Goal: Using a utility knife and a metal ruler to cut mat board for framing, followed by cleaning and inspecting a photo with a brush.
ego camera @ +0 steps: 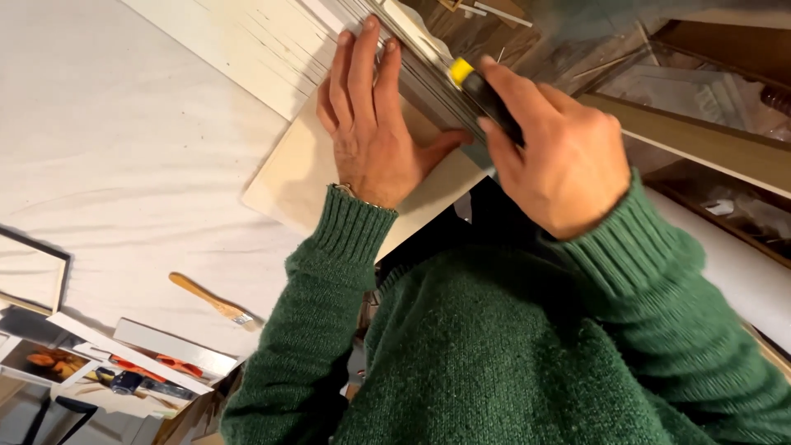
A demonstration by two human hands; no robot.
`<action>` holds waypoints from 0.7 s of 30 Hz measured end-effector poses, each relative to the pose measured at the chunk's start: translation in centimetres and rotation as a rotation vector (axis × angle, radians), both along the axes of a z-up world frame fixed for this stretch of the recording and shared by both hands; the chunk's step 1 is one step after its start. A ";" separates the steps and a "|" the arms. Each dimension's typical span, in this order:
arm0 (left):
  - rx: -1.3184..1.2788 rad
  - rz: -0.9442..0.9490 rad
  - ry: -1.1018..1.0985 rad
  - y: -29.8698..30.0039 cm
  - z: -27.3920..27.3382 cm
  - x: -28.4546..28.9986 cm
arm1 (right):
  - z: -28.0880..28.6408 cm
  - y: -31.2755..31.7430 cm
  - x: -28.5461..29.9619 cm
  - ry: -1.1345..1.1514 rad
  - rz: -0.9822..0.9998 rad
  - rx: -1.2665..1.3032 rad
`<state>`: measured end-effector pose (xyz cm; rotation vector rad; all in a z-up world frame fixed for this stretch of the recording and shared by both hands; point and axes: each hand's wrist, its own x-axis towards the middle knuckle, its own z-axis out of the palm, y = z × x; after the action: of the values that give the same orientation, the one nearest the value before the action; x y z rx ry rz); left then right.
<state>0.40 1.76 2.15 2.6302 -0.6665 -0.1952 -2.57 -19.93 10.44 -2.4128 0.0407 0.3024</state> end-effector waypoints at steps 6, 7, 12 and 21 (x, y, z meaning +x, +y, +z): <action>0.003 0.026 0.000 0.0 0.1 0.1 | -1.0 1.4 1.9 0.048 -0.001 0.022; -0.003 0.015 -0.001 0.1 0.0 0.1 | -1.1 1.4 1.8 0.035 0.010 0.023; -0.002 0.008 0.007 0.1 -0.1 0.0 | -1.1 1.3 1.8 0.052 0.015 -0.005; 0.010 0.013 0.017 -0.1 0.0 0.1 | -1.6 1.4 1.6 0.008 0.020 0.012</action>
<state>0.55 1.62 2.13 2.6388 -0.6439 -0.2173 -0.94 -18.50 8.84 -2.4014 0.0186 0.3210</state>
